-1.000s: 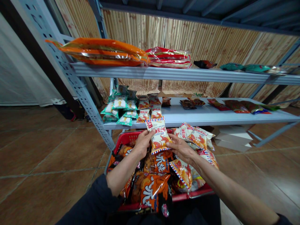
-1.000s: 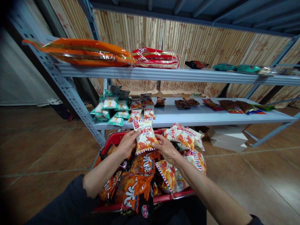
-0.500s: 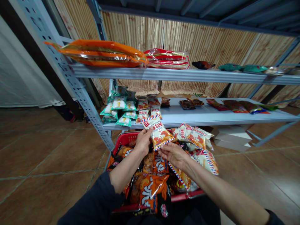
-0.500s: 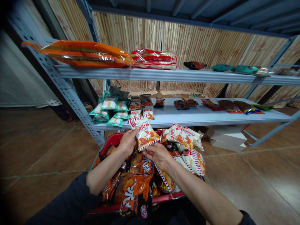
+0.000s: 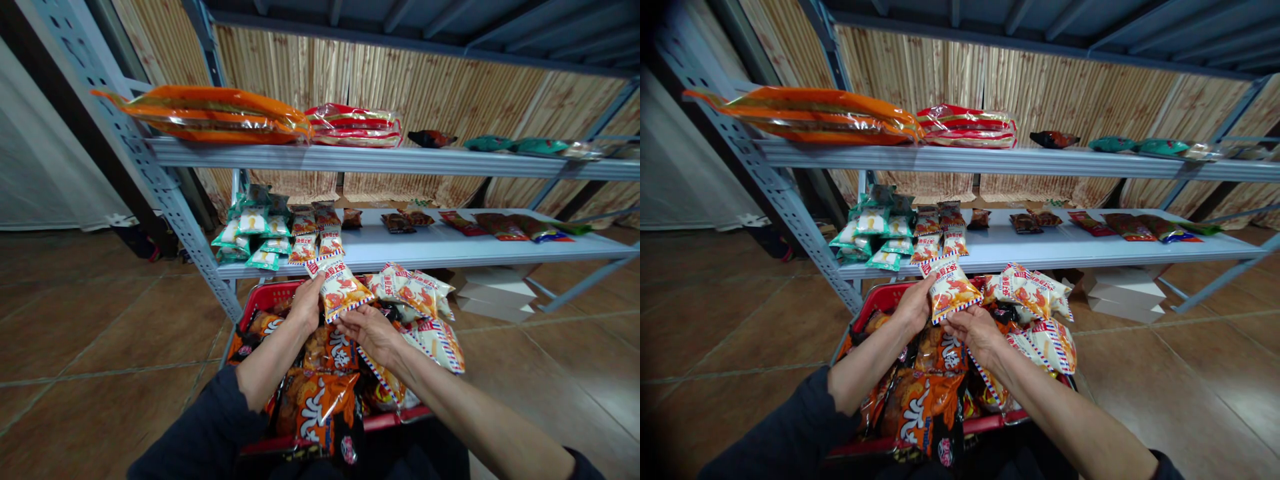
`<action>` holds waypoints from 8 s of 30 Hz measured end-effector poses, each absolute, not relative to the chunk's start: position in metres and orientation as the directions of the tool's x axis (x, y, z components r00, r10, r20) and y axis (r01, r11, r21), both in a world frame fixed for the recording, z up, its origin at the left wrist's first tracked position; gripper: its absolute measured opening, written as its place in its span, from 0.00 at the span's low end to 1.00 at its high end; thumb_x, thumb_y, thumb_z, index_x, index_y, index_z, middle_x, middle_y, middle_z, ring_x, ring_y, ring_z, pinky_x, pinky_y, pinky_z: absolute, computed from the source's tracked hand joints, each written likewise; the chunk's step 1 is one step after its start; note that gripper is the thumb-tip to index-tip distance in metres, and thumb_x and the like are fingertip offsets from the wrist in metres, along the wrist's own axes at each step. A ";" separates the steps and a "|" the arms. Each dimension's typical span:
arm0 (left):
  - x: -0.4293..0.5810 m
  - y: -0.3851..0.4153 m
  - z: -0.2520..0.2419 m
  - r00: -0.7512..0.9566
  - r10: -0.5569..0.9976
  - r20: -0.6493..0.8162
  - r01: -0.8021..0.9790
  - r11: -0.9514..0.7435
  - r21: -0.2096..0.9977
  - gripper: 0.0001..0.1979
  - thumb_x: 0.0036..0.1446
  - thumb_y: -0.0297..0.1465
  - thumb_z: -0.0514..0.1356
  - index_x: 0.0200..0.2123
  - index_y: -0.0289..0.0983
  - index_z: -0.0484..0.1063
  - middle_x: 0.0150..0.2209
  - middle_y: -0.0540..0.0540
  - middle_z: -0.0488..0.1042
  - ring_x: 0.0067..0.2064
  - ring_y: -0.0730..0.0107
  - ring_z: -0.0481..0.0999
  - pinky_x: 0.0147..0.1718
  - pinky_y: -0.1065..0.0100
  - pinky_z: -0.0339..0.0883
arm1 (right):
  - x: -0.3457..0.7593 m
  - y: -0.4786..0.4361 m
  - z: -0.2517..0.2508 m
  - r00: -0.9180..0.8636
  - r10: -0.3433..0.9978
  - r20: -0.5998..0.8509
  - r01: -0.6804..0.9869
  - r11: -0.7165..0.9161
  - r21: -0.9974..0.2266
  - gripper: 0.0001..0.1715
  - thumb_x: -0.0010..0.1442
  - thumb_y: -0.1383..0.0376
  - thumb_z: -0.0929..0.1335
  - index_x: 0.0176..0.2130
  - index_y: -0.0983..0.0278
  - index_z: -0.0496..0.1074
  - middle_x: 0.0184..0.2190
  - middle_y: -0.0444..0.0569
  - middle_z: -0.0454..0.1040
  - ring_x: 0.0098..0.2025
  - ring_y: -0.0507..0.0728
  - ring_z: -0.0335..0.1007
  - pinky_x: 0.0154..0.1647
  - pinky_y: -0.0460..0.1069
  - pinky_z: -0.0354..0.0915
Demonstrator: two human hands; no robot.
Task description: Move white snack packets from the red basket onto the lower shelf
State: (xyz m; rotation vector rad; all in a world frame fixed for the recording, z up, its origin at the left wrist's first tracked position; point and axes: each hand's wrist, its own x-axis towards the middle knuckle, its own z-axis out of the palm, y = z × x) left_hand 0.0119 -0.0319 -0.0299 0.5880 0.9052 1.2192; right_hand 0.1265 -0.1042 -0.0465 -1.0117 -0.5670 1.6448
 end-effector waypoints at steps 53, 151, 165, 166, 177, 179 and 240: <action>0.014 -0.040 -0.033 0.147 0.972 -0.185 -0.651 0.236 0.722 0.11 0.50 0.34 0.60 0.36 0.34 0.70 0.34 0.44 0.77 0.36 0.65 0.76 0.40 0.62 0.69 | 0.121 -0.110 -0.055 -0.062 0.955 -0.290 -0.532 -0.278 -0.800 0.17 0.39 0.64 0.75 0.30 0.69 0.72 0.28 0.49 0.76 0.29 0.51 0.72 0.36 0.46 0.68; -0.046 -0.114 -0.058 0.285 0.945 0.163 0.020 -0.176 0.984 0.21 0.48 0.34 0.59 0.47 0.33 0.70 0.42 0.44 0.75 0.43 0.60 0.71 0.45 0.63 0.61 | 0.147 -0.047 0.026 -0.301 0.924 0.235 0.412 0.348 -0.842 0.20 0.48 0.52 0.66 0.32 0.66 0.71 0.24 0.42 0.67 0.26 0.49 0.57 0.27 0.44 0.53; -0.044 -0.114 -0.060 0.269 0.941 0.205 0.040 -0.224 0.974 0.17 0.51 0.35 0.57 0.43 0.35 0.73 0.39 0.46 0.77 0.42 0.59 0.72 0.45 0.63 0.60 | 0.131 -0.032 0.014 -0.181 0.943 0.279 0.423 0.330 -0.844 0.14 0.49 0.56 0.64 0.23 0.65 0.65 0.19 0.39 0.61 0.23 0.48 0.54 0.24 0.43 0.52; -0.044 -0.113 -0.060 0.266 0.943 0.201 0.029 -0.216 0.976 0.17 0.51 0.35 0.57 0.43 0.35 0.73 0.39 0.46 0.76 0.42 0.59 0.72 0.44 0.63 0.61 | 0.131 -0.030 0.013 -0.182 0.938 0.295 0.431 0.345 -0.833 0.14 0.49 0.56 0.64 0.24 0.65 0.65 0.19 0.39 0.61 0.24 0.48 0.55 0.24 0.43 0.52; -0.039 -0.104 -0.056 0.189 0.981 -0.050 -0.347 0.115 0.931 0.19 0.45 0.36 0.63 0.41 0.33 0.72 0.37 0.43 0.76 0.38 0.63 0.74 0.40 0.62 0.65 | 0.139 -0.032 0.000 -0.025 0.939 0.344 0.298 0.336 -0.894 0.31 0.47 0.54 0.69 0.50 0.60 0.63 0.46 0.50 0.70 0.46 0.56 0.65 0.47 0.52 0.60; -0.038 -0.102 -0.052 0.182 0.982 -0.043 -0.431 0.119 0.894 0.18 0.45 0.35 0.63 0.40 0.33 0.71 0.37 0.42 0.76 0.39 0.63 0.74 0.40 0.62 0.66 | 0.138 -0.044 -0.009 -0.022 0.983 0.181 0.205 0.181 -0.962 0.36 0.46 0.54 0.70 0.53 0.60 0.60 0.45 0.51 0.71 0.45 0.57 0.67 0.46 0.54 0.62; -0.031 -0.073 -0.053 0.417 0.906 -0.079 -0.423 0.270 0.865 0.23 0.49 0.32 0.62 0.49 0.34 0.66 0.40 0.41 0.75 0.40 0.64 0.75 0.41 0.64 0.67 | 0.142 -0.057 -0.004 0.028 1.000 -0.003 -0.181 0.002 -0.984 0.19 0.42 0.55 0.70 0.15 0.66 0.64 0.12 0.36 0.55 0.17 0.45 0.48 0.22 0.44 0.50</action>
